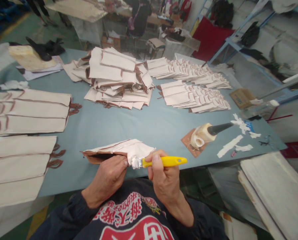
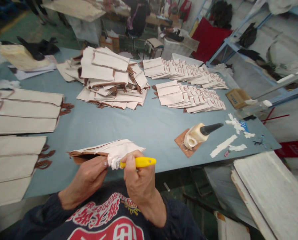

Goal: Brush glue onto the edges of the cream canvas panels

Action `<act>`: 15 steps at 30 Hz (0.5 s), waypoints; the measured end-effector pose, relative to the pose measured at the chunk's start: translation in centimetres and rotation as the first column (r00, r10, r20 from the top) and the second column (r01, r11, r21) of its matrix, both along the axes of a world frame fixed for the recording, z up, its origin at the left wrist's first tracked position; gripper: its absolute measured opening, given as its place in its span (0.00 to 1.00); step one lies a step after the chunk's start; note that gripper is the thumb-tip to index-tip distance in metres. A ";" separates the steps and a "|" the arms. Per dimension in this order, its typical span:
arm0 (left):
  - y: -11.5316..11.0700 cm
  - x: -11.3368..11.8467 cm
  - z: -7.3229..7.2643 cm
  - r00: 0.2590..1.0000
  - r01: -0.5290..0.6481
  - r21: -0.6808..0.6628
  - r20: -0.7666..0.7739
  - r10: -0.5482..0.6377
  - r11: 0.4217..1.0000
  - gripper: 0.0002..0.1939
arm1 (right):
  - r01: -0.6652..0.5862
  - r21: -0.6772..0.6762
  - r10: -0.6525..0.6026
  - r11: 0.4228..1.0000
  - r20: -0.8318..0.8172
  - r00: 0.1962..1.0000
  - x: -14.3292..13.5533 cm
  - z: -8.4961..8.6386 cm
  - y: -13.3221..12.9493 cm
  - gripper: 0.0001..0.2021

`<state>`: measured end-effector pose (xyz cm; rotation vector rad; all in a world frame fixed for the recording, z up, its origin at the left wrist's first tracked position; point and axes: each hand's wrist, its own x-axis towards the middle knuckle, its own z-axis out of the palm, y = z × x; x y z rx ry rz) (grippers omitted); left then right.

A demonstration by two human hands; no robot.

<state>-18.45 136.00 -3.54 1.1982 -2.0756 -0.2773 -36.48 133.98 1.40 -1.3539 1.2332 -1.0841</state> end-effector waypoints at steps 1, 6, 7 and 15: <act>0.1 0.1 0.0 1.000 0.005 0.017 -0.009 -0.005 1.000 0.12 | -0.005 -0.008 0.005 1.000 0.003 1.000 0.3 0.1 0.3 0.19; -0.1 0.3 0.8 0.987 0.003 0.134 -0.160 0.019 0.991 0.13 | 0.031 0.041 -0.037 0.999 0.161 0.986 1.4 0.5 -0.1 0.19; -0.3 0.4 1.2 0.979 -0.002 0.196 -0.200 0.042 0.981 0.13 | 0.027 0.067 -0.040 0.997 0.203 0.978 1.5 0.5 -0.6 0.19; -2.0 3.0 5.3 0.809 0.123 0.712 -0.475 0.346 0.691 0.08 | 0.224 -0.071 -0.184 0.972 0.365 0.912 -0.3 1.8 -4.4 0.16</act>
